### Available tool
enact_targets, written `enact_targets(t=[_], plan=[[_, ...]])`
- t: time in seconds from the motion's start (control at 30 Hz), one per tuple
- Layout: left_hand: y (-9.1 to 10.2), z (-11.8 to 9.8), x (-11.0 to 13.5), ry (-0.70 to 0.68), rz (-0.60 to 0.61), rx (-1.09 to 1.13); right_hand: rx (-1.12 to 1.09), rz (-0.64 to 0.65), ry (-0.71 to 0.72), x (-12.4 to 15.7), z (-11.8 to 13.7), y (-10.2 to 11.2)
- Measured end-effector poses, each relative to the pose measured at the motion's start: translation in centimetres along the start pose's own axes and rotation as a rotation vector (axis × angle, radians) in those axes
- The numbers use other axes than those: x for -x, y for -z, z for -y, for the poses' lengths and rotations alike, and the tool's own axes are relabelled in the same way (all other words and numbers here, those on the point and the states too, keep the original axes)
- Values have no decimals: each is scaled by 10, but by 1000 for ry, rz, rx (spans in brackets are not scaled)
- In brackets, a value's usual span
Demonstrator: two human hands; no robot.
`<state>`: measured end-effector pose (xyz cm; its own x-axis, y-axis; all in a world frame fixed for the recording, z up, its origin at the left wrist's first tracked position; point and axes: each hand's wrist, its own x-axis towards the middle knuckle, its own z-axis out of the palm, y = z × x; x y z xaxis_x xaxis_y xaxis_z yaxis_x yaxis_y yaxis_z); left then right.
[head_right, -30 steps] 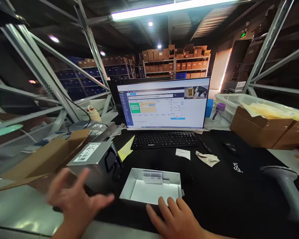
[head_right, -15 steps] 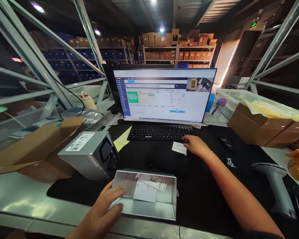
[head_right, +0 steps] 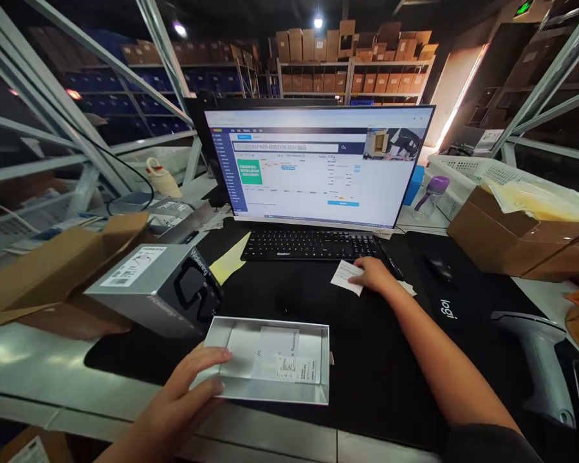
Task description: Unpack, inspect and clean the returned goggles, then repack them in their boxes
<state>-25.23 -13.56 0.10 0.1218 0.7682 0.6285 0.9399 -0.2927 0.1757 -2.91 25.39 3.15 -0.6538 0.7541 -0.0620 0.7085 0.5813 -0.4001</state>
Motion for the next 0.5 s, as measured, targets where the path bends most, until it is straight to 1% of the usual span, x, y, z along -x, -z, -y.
enact_targets(t=[0.07,0.1,0.17,0.2,0.23,0.27,0.3,0.33,0.4,0.43,0.5], plan=[[1,-1,-5,-23,-14,11,-33,-111,10,18,10,19],[1,-2,-6,-28,-15,16,-50,-190,38,31,20,28],[1,-2,-9,-27,-9,19,-88,-351,161,65,45,40],[1,-2,-9,-20,-2,14,-142,-466,382,83,61,41],[1,-2,-9,-10,6,4,-188,-488,608,102,76,38],[0,-3,-9,1,13,-4,-185,-426,777,118,92,32],[0,-3,-8,10,19,-7,-125,-356,886,132,105,23],[0,-4,-8,24,31,-5,-19,-310,924,143,116,14],[0,-5,-6,54,56,15,159,-205,937,155,129,0],[0,-6,-5,66,68,30,191,-131,928,156,130,-3],[1,-7,-1,84,75,54,120,10,903,150,123,4]])
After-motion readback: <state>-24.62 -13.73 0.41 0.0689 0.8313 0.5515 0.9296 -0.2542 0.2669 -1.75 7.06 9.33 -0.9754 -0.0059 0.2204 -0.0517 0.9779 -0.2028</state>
